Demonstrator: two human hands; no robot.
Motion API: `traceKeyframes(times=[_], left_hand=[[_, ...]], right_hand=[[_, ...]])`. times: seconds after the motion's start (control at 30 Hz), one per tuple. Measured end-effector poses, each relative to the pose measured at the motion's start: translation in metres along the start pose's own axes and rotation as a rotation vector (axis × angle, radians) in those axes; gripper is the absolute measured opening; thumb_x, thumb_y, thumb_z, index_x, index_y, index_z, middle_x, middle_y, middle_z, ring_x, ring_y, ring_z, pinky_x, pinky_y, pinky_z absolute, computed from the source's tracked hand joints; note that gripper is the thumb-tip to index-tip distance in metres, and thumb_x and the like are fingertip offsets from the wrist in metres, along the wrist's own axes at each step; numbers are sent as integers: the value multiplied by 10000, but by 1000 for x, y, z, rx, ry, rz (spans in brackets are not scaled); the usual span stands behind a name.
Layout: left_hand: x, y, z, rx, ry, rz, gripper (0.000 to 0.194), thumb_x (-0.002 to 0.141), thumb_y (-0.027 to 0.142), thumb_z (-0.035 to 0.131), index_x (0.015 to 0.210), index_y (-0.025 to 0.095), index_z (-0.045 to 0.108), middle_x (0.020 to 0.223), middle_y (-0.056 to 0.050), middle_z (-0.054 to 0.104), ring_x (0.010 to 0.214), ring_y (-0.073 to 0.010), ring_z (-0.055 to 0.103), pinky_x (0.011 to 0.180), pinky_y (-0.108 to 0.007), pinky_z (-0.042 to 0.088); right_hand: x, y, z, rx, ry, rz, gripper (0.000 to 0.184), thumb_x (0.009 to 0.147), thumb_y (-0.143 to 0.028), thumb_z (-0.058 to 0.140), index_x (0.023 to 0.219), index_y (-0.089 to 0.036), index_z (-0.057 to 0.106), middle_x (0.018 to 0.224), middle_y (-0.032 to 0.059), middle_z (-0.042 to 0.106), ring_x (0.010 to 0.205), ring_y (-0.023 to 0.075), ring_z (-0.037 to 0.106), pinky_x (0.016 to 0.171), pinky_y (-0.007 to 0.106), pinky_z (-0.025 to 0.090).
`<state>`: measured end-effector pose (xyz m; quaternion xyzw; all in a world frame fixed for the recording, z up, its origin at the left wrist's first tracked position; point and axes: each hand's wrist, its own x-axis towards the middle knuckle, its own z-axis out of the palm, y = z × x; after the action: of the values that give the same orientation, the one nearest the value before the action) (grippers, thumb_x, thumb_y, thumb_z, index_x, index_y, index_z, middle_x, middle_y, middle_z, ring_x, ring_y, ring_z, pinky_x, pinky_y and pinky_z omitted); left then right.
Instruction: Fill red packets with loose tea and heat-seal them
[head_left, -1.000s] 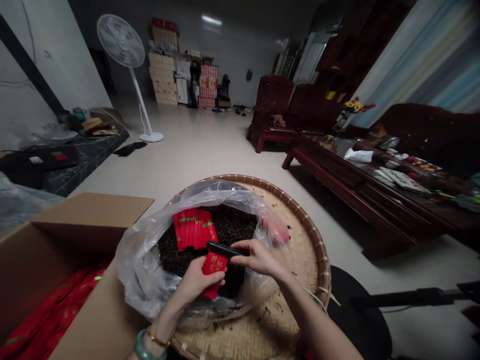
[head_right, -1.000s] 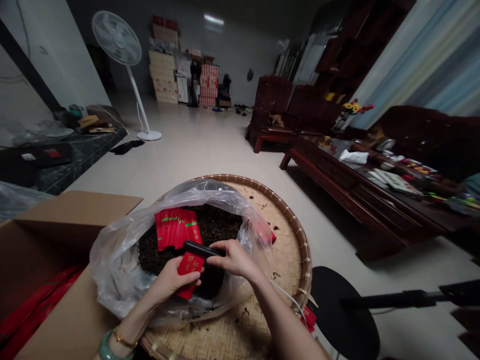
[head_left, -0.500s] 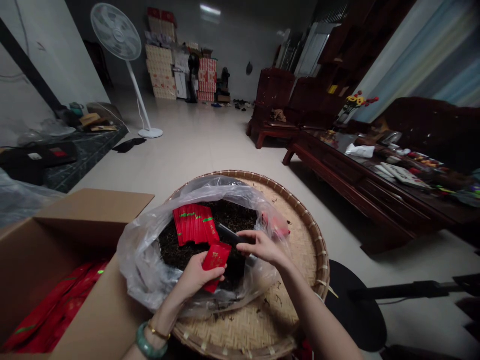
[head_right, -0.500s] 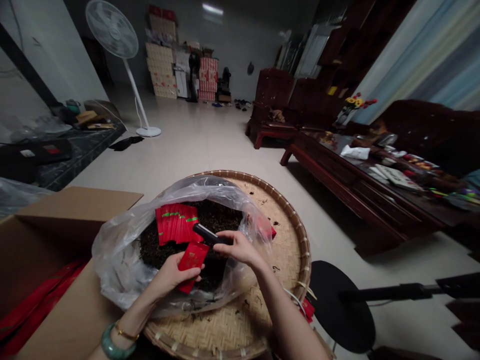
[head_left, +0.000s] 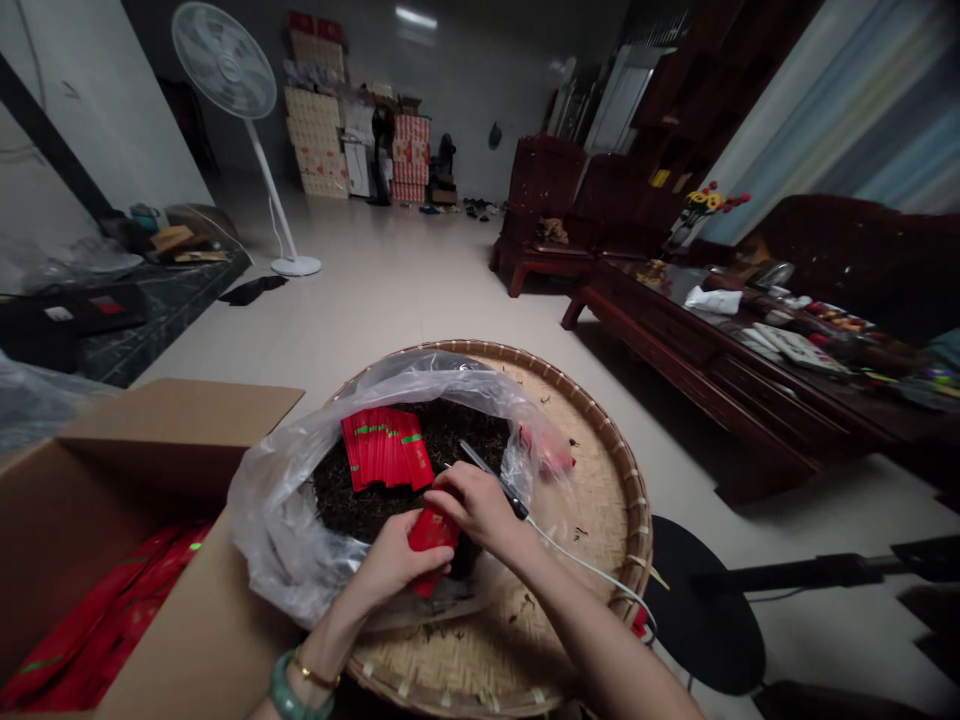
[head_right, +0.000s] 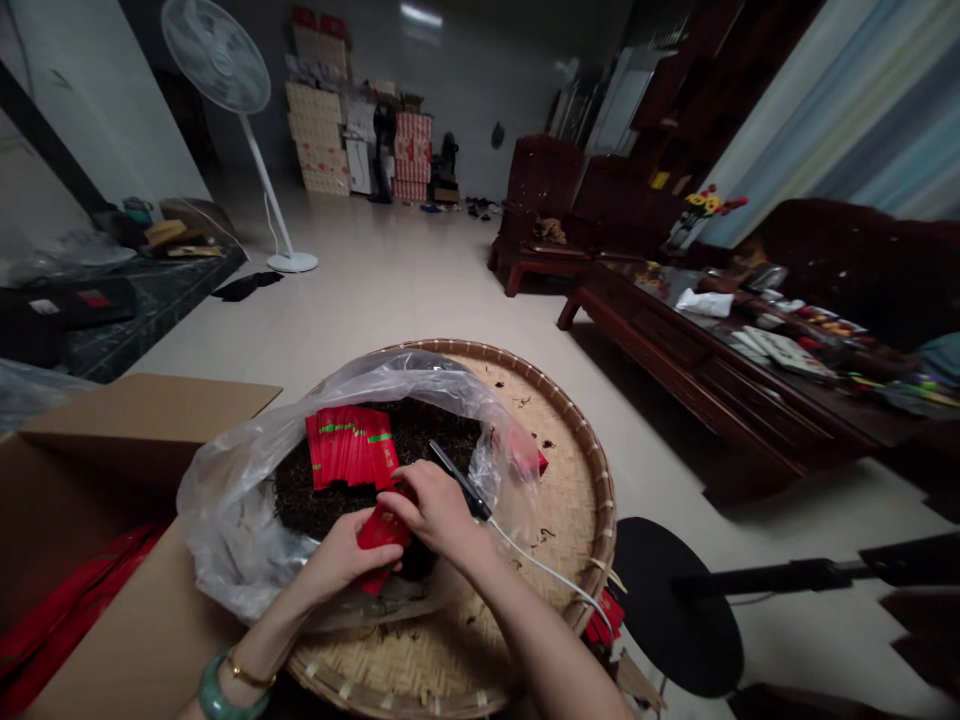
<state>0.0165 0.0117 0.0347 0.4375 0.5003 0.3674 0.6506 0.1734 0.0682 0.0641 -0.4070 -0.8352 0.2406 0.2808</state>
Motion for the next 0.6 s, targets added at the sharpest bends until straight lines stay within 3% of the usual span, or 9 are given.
traceKeyframes(times=[0.1, 0.23, 0.33, 0.43, 0.5, 0.53, 0.57, 0.6], left_hand=[[-4, 2, 0, 41, -3, -11, 402, 540, 373, 784, 759, 117, 565, 668, -51, 642, 584, -208, 631, 566, -268, 487], [-6, -1, 1, -6, -55, -45, 431, 532, 387, 799, 775, 115, 568, 698, -51, 643, 574, -195, 623, 546, -260, 482], [-7, -2, 1, -74, -95, -83, 514, 495, 420, 839, 816, 109, 585, 781, -82, 666, 578, -188, 618, 565, -276, 498], [-19, 9, -11, -209, 10, -69, 602, 415, 473, 885, 807, 116, 601, 772, -110, 673, 565, -207, 614, 532, -283, 495], [-34, 25, -27, -437, 260, 139, 676, 374, 579, 873, 862, 179, 633, 832, -83, 680, 588, -204, 615, 501, -268, 495], [-41, 34, -35, -581, 408, 360, 751, 334, 658, 844, 934, 256, 640, 905, -41, 677, 621, -187, 615, 500, -245, 499], [-47, 42, -42, -695, 508, 559, 864, 302, 749, 784, 1045, 343, 615, 1033, -4, 655, 676, -172, 617, 498, -216, 499], [-50, 50, -48, -738, 511, 651, 957, 298, 778, 759, 1151, 390, 563, 1175, 14, 599, 771, -176, 620, 536, -205, 516]], right_hand=[[3, -4, 11, -39, -36, -52, 382, 942, -432, 399, 724, -179, 586, 701, 28, 570, 642, 134, 499, 615, 247, 390], [3, 0, 16, 39, -37, -32, 468, 934, -496, 358, 632, -181, 530, 629, 10, 519, 596, 119, 444, 590, 244, 367], [5, 5, 10, 301, -5, 202, 542, 884, -621, 344, 676, -179, 578, 550, -21, 466, 521, 101, 425, 516, 225, 359], [6, 15, 0, 635, 63, 450, 675, 832, -725, 259, 885, -154, 615, 544, -28, 471, 440, 96, 441, 401, 206, 330], [5, 23, -3, 759, 93, 519, 725, 807, -753, 238, 945, -139, 598, 567, -20, 490, 423, 99, 458, 369, 204, 331], [4, 27, -2, 771, 104, 532, 726, 809, -749, 229, 950, -137, 593, 573, -16, 494, 425, 102, 465, 368, 207, 338], [4, 30, 0, 749, 115, 537, 709, 825, -728, 216, 953, -139, 589, 579, -12, 498, 434, 109, 474, 375, 212, 350], [4, 31, 4, 688, 118, 522, 667, 849, -691, 219, 958, -145, 588, 595, -4, 512, 459, 118, 493, 396, 221, 372]])
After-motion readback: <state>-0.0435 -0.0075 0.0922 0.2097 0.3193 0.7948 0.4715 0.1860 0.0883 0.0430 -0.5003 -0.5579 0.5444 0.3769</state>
